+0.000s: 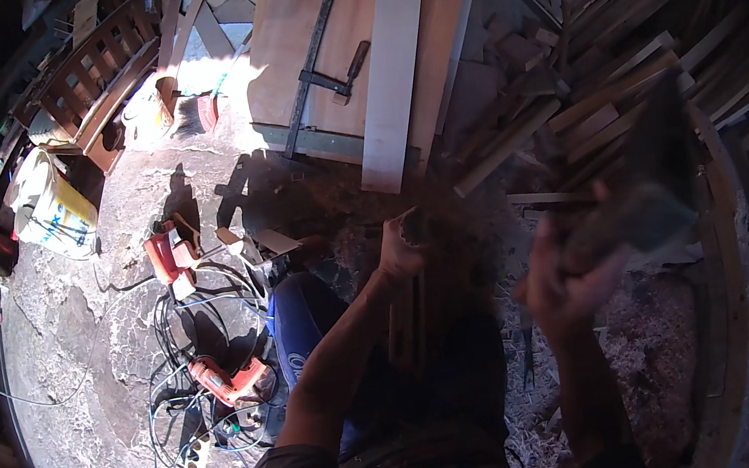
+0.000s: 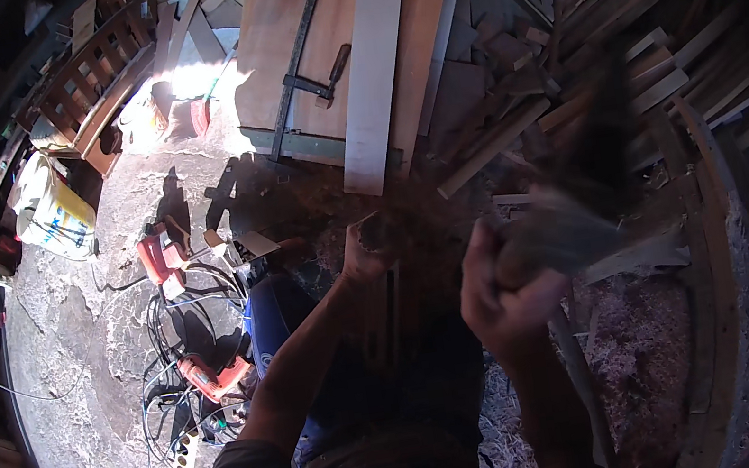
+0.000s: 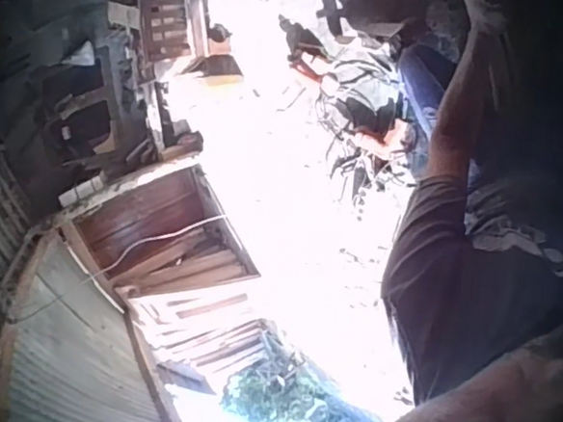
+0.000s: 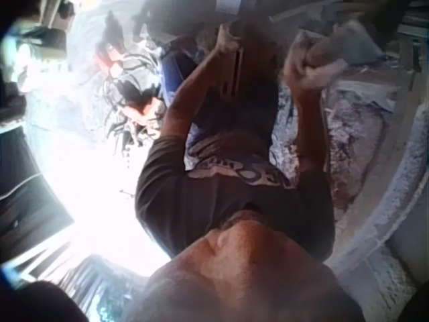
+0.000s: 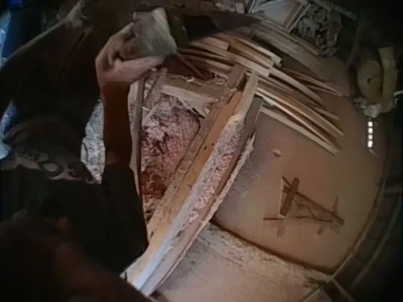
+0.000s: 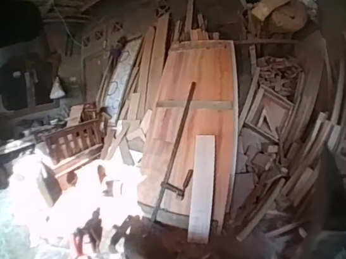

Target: The person carves a channel in a wood piece using a wide-bladed tool and an axe, repeatedly striking the tool to remove material.

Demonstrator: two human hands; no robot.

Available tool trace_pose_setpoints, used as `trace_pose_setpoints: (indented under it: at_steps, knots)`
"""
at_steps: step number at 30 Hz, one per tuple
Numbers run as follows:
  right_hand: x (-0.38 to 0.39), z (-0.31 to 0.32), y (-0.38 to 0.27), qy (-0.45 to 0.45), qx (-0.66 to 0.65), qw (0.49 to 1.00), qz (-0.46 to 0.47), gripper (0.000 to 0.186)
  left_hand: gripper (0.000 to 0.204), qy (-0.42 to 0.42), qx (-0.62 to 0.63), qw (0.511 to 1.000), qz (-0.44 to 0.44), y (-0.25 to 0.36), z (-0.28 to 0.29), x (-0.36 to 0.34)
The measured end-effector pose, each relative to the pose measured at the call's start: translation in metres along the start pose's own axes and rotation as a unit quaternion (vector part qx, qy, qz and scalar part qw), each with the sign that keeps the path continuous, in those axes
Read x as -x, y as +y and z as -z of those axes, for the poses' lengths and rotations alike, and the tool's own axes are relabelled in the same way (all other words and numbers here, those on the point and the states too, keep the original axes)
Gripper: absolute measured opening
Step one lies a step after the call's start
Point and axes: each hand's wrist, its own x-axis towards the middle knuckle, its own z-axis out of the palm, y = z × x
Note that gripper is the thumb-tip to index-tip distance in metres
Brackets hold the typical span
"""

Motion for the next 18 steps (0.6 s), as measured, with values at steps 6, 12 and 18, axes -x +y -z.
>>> trace_pose_setpoints:
  at_steps: [6, 12, 18]
  knots:
    - [0.063, -0.027, 0.038, -0.320, 0.065, 0.944, -0.044, 0.060, 0.033, 0.028, -0.024, 0.999, -0.027, 0.007, 0.003, 0.012]
    - [-0.005, 0.000, -0.017, -0.073, -0.110, 0.988, -0.080, 0.048, 0.031, -0.012, -0.054, 0.998, -0.002, -0.009, 0.027, -0.001]
    - [0.065, -0.036, 0.045, -0.326, 0.190, 0.925, 0.036, 0.063, 0.030, -0.011, -0.001, 1.000, 0.014, 0.001, 0.008, 0.010]
